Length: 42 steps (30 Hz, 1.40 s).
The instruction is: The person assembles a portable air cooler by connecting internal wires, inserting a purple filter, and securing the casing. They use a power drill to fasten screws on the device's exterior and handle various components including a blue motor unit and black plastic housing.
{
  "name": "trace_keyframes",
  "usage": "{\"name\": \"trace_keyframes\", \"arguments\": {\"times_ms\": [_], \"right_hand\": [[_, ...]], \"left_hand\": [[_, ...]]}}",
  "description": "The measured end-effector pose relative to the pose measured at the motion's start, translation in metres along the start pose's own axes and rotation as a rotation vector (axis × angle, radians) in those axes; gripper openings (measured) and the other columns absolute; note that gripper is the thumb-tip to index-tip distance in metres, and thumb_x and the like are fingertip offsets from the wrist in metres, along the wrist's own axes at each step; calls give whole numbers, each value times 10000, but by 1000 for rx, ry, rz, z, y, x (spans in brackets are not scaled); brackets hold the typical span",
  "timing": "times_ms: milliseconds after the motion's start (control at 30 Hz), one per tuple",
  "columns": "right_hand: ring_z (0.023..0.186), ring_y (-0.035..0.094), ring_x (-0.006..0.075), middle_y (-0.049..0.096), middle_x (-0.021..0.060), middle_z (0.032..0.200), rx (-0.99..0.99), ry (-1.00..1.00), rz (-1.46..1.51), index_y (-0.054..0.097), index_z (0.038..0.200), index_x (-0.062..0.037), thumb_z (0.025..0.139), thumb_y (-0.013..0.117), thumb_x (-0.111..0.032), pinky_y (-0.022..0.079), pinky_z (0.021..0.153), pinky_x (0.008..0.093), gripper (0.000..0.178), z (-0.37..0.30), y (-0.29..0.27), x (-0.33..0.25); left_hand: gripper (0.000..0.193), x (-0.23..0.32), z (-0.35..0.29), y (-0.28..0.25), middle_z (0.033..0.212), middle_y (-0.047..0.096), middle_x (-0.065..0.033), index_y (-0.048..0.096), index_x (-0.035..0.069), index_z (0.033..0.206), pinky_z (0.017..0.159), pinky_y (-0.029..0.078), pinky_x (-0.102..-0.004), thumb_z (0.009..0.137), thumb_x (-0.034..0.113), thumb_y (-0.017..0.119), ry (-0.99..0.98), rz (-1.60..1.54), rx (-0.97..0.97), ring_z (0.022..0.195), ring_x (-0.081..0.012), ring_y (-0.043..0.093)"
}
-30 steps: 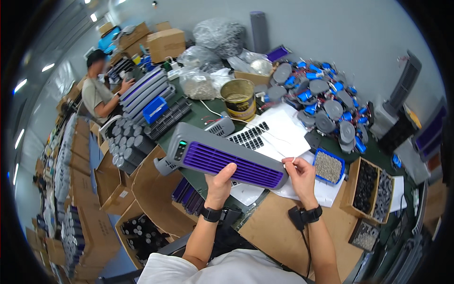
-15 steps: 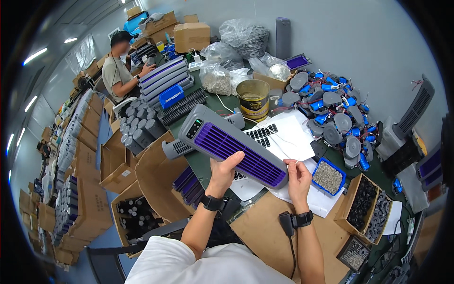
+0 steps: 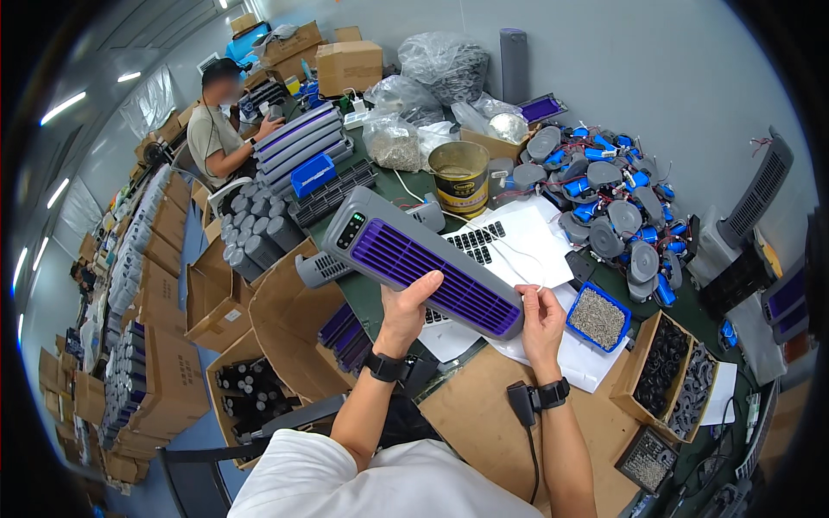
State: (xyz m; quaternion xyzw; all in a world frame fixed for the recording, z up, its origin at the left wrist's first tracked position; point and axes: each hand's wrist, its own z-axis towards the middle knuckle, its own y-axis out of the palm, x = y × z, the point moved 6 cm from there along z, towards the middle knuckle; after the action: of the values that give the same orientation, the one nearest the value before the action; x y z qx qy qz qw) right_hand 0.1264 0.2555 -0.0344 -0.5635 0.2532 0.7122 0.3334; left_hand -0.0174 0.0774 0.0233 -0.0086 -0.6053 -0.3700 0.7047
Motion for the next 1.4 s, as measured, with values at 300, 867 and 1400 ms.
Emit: {"name": "trace_keyframes", "arguments": {"times_ms": [300, 867, 1400], "right_hand": [[854, 575, 77, 685, 39, 963, 3, 3, -17, 665, 977, 14, 1012, 545, -188, 459, 793, 227, 238, 0, 0, 1], [785, 568, 78, 684, 28, 888, 47, -59, -42, 677, 957, 6, 1002, 553, -214, 463, 682, 237, 256, -1, 1, 3], [756, 574, 85, 683, 75, 880, 67, -98, 45, 655, 945, 40, 1012, 518, -193, 463, 673, 238, 279, 1, -1, 4]], "left_hand": [[429, -2, -1, -3, 1047, 615, -51, 556, 53, 1173, 907, 493, -346, 789, 135, 728, -6, 1, 6, 978, -176, 605], [417, 1, -8, -2, 1079, 628, -53, 572, 43, 1170, 929, 483, -350, 794, 132, 729, 5, 47, 33, 1002, -183, 611], [429, 17, -20, 25, 1001, 650, -53, 607, 24, 1118, 822, 517, -306, 753, 149, 795, 109, 129, 50, 907, -149, 630]]}}
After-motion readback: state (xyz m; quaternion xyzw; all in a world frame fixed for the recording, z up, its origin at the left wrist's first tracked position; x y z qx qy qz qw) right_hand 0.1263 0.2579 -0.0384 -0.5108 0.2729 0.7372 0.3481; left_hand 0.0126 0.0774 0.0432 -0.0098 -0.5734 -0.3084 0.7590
